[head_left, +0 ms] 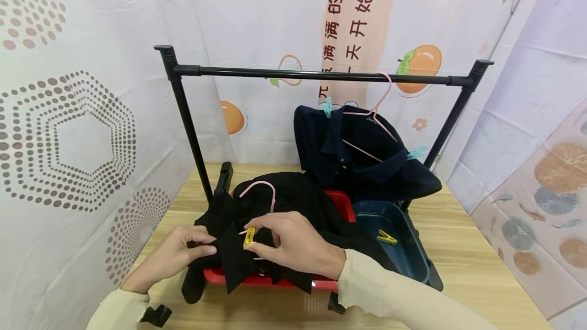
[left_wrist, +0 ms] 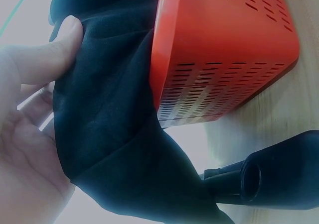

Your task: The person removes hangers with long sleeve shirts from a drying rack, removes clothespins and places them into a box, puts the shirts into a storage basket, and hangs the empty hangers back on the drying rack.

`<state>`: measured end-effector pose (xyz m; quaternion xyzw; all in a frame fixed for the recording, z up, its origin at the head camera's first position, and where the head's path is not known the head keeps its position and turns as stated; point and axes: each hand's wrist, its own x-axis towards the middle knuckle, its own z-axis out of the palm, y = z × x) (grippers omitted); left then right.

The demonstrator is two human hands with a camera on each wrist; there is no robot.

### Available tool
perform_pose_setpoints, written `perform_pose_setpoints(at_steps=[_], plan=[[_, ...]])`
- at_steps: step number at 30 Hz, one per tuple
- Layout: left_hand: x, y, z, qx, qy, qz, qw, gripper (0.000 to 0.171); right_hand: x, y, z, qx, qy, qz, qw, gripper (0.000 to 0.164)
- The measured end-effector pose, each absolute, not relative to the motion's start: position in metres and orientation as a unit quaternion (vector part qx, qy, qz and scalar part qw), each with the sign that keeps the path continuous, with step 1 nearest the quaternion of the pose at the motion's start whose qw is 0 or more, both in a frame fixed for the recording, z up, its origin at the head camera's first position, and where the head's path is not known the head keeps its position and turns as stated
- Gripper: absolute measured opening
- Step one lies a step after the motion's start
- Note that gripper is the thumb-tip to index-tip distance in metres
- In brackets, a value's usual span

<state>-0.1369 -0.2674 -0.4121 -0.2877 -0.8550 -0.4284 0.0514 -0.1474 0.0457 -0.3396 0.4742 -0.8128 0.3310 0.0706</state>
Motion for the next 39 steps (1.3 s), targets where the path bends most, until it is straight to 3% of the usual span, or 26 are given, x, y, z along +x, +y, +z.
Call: perform_pose_setpoints(at_steps=[39], plan=[[-0.135, -0.268, -0.414, -0.290, -0.849, -0.439, 0.056, 0.015, -0.151, 0.099, -0.353, 0.436, -0.805, 0.394, 0.077, 0.036]])
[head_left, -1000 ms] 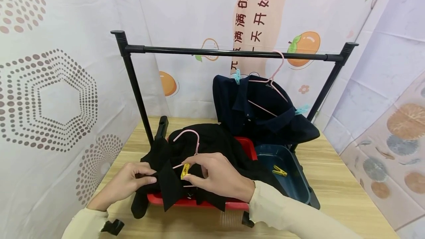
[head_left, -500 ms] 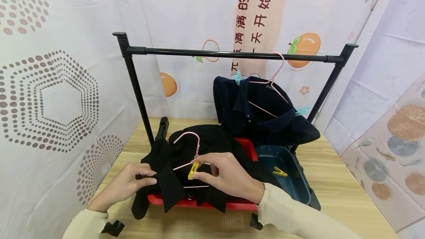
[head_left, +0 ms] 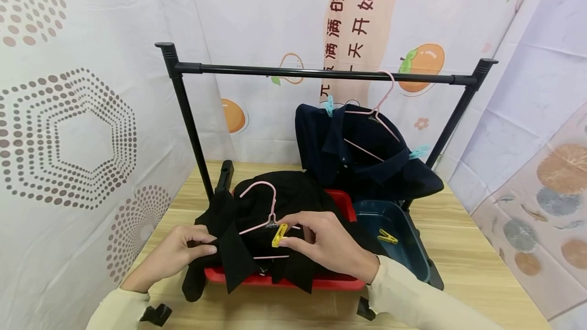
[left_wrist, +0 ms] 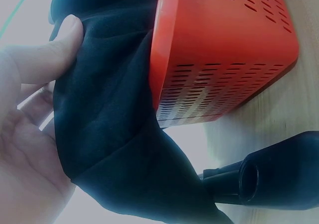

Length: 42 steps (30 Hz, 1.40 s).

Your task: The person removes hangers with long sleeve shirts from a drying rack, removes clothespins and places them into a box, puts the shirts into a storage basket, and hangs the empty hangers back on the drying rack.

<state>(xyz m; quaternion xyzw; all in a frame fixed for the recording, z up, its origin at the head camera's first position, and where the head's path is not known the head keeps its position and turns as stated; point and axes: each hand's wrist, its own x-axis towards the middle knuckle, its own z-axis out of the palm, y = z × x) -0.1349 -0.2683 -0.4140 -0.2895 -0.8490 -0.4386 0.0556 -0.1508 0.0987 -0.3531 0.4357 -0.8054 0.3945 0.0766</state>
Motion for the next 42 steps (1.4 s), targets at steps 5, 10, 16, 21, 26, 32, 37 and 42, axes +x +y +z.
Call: perform_pose_setpoints(at_steps=[5, 10, 16, 21, 26, 32, 37, 42], plan=[[-0.135, -0.269, -0.411, -0.286, -0.851, -0.438, 0.052, 0.016, -0.152, 0.106, -0.354, 0.423, -0.810, 0.396, 0.085, 0.036], [-0.135, -0.269, -0.411, -0.292, -0.848, -0.440, 0.044, 0.016, -0.152, 0.111, -0.356, 0.422, -0.812, 0.394, 0.086, 0.034], [-0.134, -0.269, -0.414, -0.299, -0.842, -0.447, 0.043, 0.016, -0.149, 0.120, -0.356, 0.415, -0.817, 0.389, 0.092, 0.035], [-0.135, -0.268, -0.410, -0.298, -0.846, -0.439, 0.050, 0.015, -0.148, 0.131, -0.355, 0.401, -0.824, 0.390, 0.092, 0.034], [-0.134, -0.269, -0.411, -0.293, -0.850, -0.435, 0.049, 0.015, -0.146, 0.140, -0.358, 0.384, -0.833, 0.390, 0.088, 0.034], [-0.132, -0.269, -0.413, -0.291, -0.850, -0.436, 0.050, 0.015, -0.145, 0.150, -0.361, 0.364, -0.843, 0.388, 0.080, 0.033], [-0.133, -0.269, -0.412, -0.300, -0.846, -0.437, 0.060, 0.015, -0.144, 0.159, -0.361, 0.345, -0.853, 0.381, 0.085, 0.035], [-0.133, -0.270, -0.411, -0.305, -0.844, -0.437, 0.059, 0.015, -0.144, 0.166, -0.362, 0.332, -0.859, 0.378, 0.097, 0.033]])
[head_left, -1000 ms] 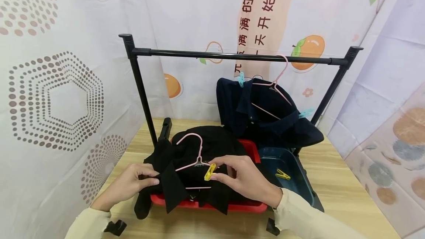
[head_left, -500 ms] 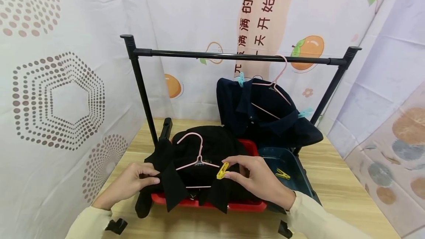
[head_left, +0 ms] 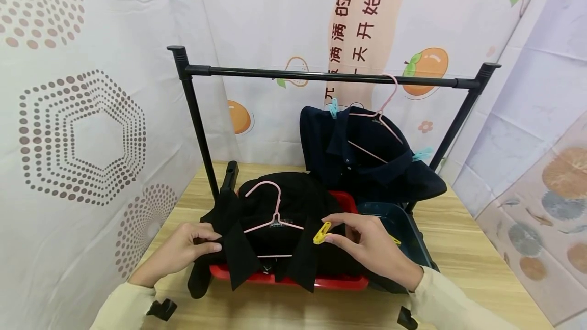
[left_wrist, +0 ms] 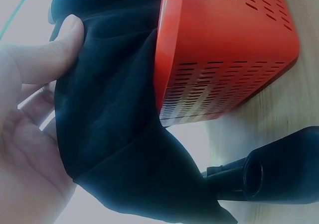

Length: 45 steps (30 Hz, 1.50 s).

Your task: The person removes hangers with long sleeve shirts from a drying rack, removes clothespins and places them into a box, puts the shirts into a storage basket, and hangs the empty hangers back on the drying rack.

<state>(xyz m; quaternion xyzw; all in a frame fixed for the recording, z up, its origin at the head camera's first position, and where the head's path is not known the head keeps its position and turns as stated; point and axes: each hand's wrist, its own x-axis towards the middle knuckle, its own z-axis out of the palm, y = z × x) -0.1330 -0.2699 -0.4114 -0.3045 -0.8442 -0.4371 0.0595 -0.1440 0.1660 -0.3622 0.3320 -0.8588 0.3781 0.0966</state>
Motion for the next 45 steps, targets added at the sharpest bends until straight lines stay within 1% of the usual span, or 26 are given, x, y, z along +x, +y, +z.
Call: perform_pose_setpoints(at_steps=[7, 23, 34, 40, 45], plan=[[-0.133, -0.270, -0.413, -0.304, -0.845, -0.435, 0.058, 0.015, -0.144, 0.178, -0.365, 0.319, -0.863, 0.377, 0.110, 0.028], [-0.135, -0.270, -0.413, -0.299, -0.849, -0.431, 0.062, 0.015, -0.143, 0.210, -0.371, 0.275, -0.877, 0.371, 0.132, 0.029], [-0.136, -0.270, -0.412, -0.297, -0.849, -0.432, 0.064, 0.016, -0.147, 0.233, -0.379, 0.276, -0.867, 0.372, 0.183, 0.032], [-0.137, -0.271, -0.412, -0.297, -0.848, -0.435, 0.064, 0.016, -0.154, 0.245, -0.384, 0.252, -0.882, 0.357, 0.179, 0.029], [-0.137, -0.270, -0.413, -0.291, -0.850, -0.435, 0.051, 0.015, -0.156, 0.253, -0.389, 0.227, -0.893, 0.350, 0.171, 0.028]])
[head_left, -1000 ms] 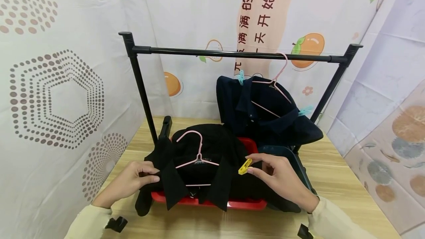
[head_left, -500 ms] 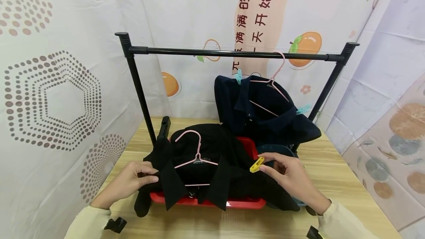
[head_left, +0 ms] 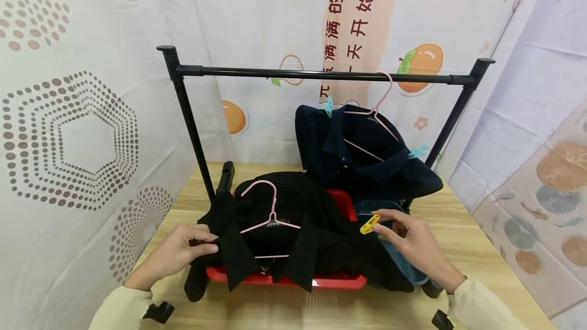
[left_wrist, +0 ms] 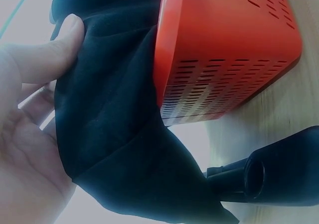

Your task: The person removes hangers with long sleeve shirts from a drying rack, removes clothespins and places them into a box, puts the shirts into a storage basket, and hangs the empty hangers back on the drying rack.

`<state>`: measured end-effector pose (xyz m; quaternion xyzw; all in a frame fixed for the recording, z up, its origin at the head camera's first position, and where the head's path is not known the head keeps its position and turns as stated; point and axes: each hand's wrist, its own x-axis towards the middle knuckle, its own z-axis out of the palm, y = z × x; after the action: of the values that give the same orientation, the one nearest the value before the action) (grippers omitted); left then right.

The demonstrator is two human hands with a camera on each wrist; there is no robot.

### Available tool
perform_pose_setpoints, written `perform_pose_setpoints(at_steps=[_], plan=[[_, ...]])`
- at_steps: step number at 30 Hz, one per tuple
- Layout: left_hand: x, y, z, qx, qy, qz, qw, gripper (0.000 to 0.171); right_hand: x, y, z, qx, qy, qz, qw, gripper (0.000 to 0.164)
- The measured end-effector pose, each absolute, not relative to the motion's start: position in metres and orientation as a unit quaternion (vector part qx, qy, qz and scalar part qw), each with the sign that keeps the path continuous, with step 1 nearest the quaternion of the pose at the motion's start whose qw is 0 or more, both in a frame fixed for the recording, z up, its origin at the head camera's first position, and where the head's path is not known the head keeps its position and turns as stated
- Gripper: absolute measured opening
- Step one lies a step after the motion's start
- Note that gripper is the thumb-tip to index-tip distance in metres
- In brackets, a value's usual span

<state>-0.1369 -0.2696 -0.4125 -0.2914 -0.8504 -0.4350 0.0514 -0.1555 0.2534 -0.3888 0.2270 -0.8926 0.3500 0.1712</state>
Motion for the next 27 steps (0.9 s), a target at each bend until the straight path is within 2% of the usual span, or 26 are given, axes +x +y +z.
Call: perform_pose_setpoints(at_steps=[16, 27], plan=[[-0.134, -0.271, -0.413, -0.290, -0.849, -0.440, 0.045, 0.015, -0.171, 0.285, -0.413, 0.192, -0.907, 0.319, 0.195, 0.026], [-0.136, -0.271, -0.410, -0.304, -0.845, -0.439, 0.037, 0.014, -0.174, 0.306, -0.426, 0.153, -0.922, 0.314, 0.169, 0.025]])
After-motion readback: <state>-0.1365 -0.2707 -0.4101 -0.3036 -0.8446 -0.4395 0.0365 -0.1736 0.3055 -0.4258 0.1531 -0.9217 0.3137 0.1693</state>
